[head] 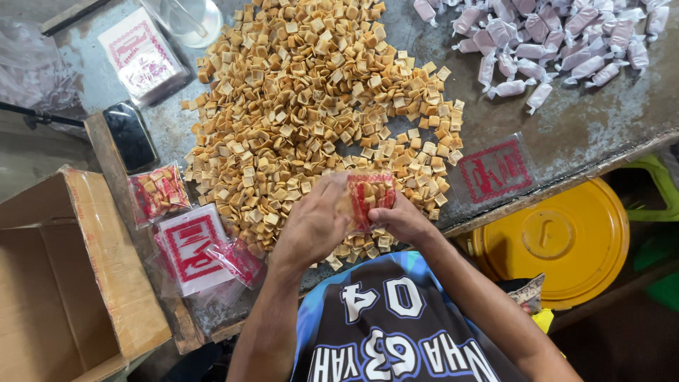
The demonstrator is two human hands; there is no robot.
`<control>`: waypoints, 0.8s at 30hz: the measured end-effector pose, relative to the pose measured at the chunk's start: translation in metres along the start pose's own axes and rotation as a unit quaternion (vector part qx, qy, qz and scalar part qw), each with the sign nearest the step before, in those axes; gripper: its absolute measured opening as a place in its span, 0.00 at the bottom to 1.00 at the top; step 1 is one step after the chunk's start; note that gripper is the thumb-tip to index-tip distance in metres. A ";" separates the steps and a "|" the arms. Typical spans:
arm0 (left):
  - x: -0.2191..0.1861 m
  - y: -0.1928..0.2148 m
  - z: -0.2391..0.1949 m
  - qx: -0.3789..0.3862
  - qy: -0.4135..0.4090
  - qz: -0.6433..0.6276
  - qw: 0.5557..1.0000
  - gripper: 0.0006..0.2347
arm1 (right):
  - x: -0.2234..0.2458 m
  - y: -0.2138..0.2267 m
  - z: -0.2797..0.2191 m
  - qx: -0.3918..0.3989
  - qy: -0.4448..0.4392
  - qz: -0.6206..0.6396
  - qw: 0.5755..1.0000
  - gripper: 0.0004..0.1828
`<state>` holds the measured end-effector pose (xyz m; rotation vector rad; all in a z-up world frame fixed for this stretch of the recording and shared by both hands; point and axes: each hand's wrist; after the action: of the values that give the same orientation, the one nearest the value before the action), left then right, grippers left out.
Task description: The person scoops small square crackers from a large pile on a table into clear plastic bags. They then place the filled bags into a cardboard box. The person repeats this process multiple times.
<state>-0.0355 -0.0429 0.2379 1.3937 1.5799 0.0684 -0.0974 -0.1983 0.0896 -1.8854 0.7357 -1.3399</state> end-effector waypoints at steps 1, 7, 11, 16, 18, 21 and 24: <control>0.015 -0.010 0.001 0.000 0.000 -0.001 1.000 0.23 | -0.010 0.021 -0.002 0.000 -0.001 0.000 1.000 0.19; 0.033 -0.010 -0.004 -0.115 -0.107 -0.028 0.987 0.13 | -0.033 0.067 -0.006 0.020 -0.004 0.081 0.996 0.30; 0.022 -0.001 -0.007 -0.146 -0.166 -0.091 0.971 0.16 | -0.038 0.059 0.002 0.089 0.003 0.141 0.986 0.26; 0.042 -0.009 0.001 -0.293 -0.164 -0.341 0.878 0.15 | -0.045 0.060 0.006 0.046 0.041 0.145 0.988 0.28; 0.049 -0.013 0.007 -0.173 -0.138 -0.470 0.854 0.25 | -0.020 0.018 0.003 0.022 0.096 0.147 0.984 0.20; 0.038 -0.041 0.020 -0.061 -0.118 -0.402 0.906 0.55 | -0.038 0.045 0.014 0.006 0.108 0.146 0.983 0.26; 0.025 -0.075 0.037 -0.202 -0.047 -0.551 0.809 0.15 | -0.055 0.046 0.017 0.037 0.146 0.152 0.977 0.32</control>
<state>-0.0602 -0.0687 0.1586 0.0172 1.9185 -0.3400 -0.1000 -0.1795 0.0182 -1.4620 1.0595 -1.4352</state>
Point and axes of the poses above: each hand's wrist, its own z-axis towards the middle knuckle, its own y-axis out of the back of the hand, x = y × z
